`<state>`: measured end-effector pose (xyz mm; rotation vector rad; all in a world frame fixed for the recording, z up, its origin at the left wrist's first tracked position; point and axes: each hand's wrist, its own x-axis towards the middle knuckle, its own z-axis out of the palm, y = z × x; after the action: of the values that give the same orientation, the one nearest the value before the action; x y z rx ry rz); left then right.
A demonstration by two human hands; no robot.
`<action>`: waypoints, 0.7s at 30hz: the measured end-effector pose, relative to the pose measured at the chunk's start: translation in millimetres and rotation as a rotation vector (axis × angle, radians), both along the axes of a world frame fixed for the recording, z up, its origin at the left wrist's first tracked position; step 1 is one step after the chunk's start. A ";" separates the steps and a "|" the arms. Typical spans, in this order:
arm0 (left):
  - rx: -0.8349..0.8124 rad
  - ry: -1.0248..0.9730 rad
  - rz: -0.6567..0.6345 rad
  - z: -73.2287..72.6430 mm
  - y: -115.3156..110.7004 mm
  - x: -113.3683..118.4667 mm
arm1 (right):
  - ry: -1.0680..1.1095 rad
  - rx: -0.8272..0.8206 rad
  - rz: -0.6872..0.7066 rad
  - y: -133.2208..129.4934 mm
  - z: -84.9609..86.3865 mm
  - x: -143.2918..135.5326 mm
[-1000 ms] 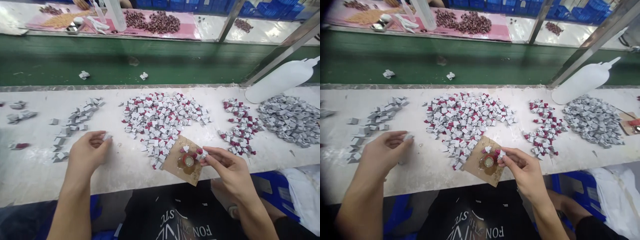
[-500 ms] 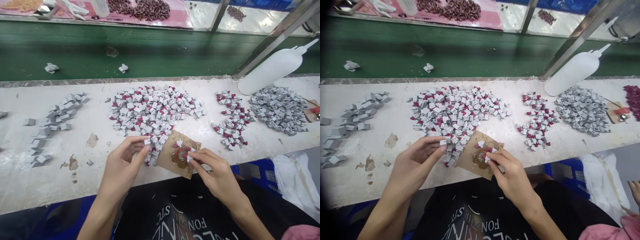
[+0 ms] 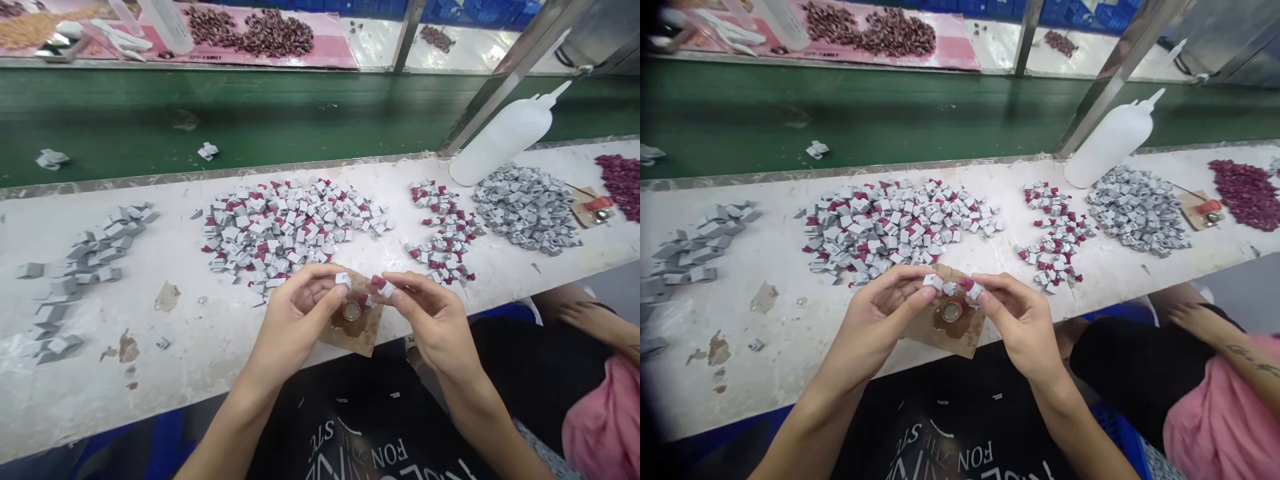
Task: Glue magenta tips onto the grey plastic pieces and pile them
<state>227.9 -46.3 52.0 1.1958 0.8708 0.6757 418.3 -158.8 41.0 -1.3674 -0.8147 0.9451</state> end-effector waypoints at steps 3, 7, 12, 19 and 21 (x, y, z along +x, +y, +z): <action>-0.041 -0.052 -0.050 1.6 -3.6 11.0 | 0.147 0.042 -0.023 4.7 -8.1 0.2; -0.027 -0.101 -0.063 -0.8 -3.5 20.7 | 0.116 0.063 -0.033 8.6 -12.6 0.3; 0.037 -0.082 -0.097 -2.9 2.4 22.9 | -0.012 0.055 0.006 10.9 -3.1 3.4; 0.164 0.036 -0.194 4.6 3.3 11.0 | -0.018 0.047 0.127 13.2 9.9 9.0; 0.164 0.067 -0.238 7.2 8.9 9.8 | -0.008 0.042 0.158 16.0 9.4 9.8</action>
<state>237.7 -37.3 59.2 1.4507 0.7239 0.5230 428.1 -142.8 50.4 -1.2853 -0.9540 1.0393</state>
